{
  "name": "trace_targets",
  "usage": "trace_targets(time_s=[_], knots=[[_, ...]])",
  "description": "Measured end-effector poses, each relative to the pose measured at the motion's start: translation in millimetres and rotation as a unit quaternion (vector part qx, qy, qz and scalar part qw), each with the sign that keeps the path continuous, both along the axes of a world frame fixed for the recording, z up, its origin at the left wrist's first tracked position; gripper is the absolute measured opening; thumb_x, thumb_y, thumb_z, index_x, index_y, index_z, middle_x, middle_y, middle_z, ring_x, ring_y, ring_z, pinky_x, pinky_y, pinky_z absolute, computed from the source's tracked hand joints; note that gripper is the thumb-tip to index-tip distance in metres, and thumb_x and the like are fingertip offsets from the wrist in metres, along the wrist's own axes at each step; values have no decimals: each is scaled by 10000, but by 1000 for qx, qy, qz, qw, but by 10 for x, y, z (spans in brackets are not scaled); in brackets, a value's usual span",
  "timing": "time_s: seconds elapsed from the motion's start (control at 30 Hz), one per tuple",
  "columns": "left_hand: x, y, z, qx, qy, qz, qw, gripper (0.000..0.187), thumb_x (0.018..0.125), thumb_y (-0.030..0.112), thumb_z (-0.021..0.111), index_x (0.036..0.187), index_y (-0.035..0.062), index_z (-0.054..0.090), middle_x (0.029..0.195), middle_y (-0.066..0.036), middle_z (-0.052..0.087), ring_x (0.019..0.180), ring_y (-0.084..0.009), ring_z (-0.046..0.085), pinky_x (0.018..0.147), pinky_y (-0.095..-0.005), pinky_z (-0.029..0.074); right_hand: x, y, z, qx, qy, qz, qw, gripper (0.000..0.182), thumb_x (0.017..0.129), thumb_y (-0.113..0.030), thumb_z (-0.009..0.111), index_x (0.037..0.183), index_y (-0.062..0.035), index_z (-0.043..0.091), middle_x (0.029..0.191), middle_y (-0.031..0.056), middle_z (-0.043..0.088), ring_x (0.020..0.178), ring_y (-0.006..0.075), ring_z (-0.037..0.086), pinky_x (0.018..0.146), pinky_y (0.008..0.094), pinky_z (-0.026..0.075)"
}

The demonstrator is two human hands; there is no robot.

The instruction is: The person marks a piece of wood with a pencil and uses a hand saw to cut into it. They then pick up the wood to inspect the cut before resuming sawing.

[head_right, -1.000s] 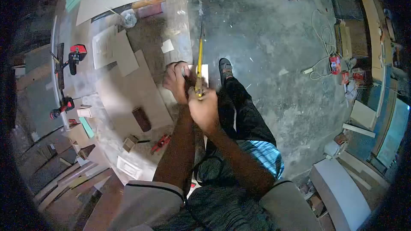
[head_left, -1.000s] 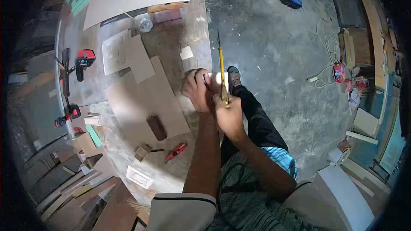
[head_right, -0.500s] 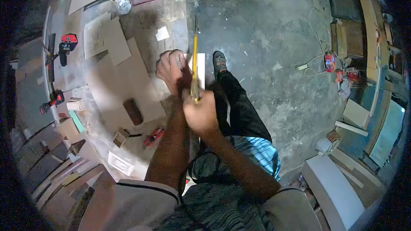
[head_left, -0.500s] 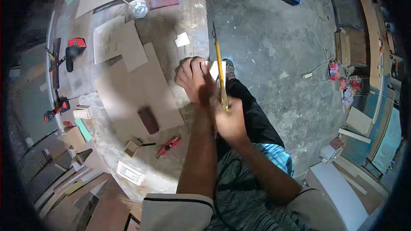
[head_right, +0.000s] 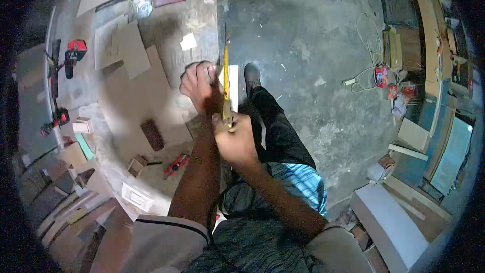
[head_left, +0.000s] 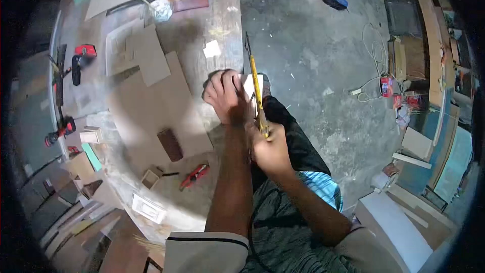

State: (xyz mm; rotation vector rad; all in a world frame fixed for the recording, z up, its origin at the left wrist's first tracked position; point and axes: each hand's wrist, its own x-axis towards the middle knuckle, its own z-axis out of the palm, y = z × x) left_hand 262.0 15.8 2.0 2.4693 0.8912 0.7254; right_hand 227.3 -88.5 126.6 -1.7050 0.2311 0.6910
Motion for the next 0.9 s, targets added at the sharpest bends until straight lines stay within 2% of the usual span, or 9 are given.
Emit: trace_targets(time_s=[0.03, 0.13, 0.17, 0.3, 0.43, 0.57, 0.6, 0.7, 0.9], knots=[[-21, -8, 60, -64, 24, -7, 998, 175, 1045, 291, 581, 1143, 179, 674, 1230, -74, 600, 1259, -335, 502, 1112, -538, 306, -33, -14, -49, -25, 13, 9, 1000, 317, 959, -179, 682, 774, 74, 632, 605, 69, 583, 569, 118, 520, 539, 368, 425], [-56, -45, 71, -35, 45, 4, 998, 148, 1021, 254, 603, 1136, 182, 662, 1211, -62, 603, 1222, -311, 518, 1077, -509, 333, 264, 50, -282, -73, 24, 26, 997, 325, 962, -172, 675, 750, 68, 619, 589, 82, 576, 535, 145, 507, 530, 403, 413], [-5, -15, 75, -10, 34, 6, 999, 134, 999, 227, 623, 1123, 189, 656, 1199, -45, 606, 1182, -289, 536, 1046, -489, 357, 325, 126, -303, -4, 6, -12, 1000, 335, 962, -169, 668, 732, 65, 603, 579, 87, 560, 525, 144, 494, 524, 416, 400], [74, 41, 31, 2, 19, 4, 1000, 137, 995, 237, 634, 1120, 186, 662, 1204, -35, 605, 1200, -289, 532, 1052, -487, 352, 12, 47, 122, 30, 4, -26, 999, 315, 977, -149, 669, 747, 60, 617, 590, 53, 559, 559, 103, 493, 533, 400, 404], [-21, -4, 32, -19, 43, 8, 999, 136, 1004, 231, 628, 1125, 179, 665, 1203, -40, 608, 1198, -292, 538, 1058, -489, 348, 416, 198, -295, -12, -11, -37, 999, 319, 976, -137, 658, 732, 62, 612, 571, 28, 528, 549, 89, 476, 509, 348, 364], [9, -20, 50, -9, 13, 5, 1000, 142, 1007, 236, 611, 1118, 168, 667, 1197, -44, 610, 1180, -295, 550, 1063, -487, 349, 70, 58, -120, 14, 74, -55, 996, 302, 973, -106, 663, 701, 17, 615, 594, -18, 507, 554, 74, 463, 510, 328, 373], [-14, 5, 80, -19, 23, -6, 1000, 140, 1012, 245, 607, 1114, 171, 668, 1202, -44, 612, 1179, -290, 554, 1057, -483, 359, 49, -29, -30, 14, 63, -9, 998, 303, 1024, -113, 639, 731, -33, 626, 623, 6, 577, 497, 81, 515, 441, 300, 364], [-42, 17, -3, -65, 57, -2, 996, 230, 1045, 362, 580, 1163, 188, 674, 1282, -86, 581, 1262, -338, 503, 1101, -541, 308, 332, 92, -362, -16, -12, 19, 1000, 269, 1017, -114, 660, 766, -19, 650, 631, -24, 577, 523, 73, 510, 475, 291, 375], [-108, -38, -5, -45, 12, -7, 999, 185, 1026, 325, 607, 1142, 199, 676, 1241, -46, 599, 1240, -316, 519, 1085, -511, 323, -26, 13, -102, -27, -17, 11, 999, 312, 993, -133, 665, 714, -6, 610, 611, -23, 544, 551, 68, 498, 502, 302, 380]])
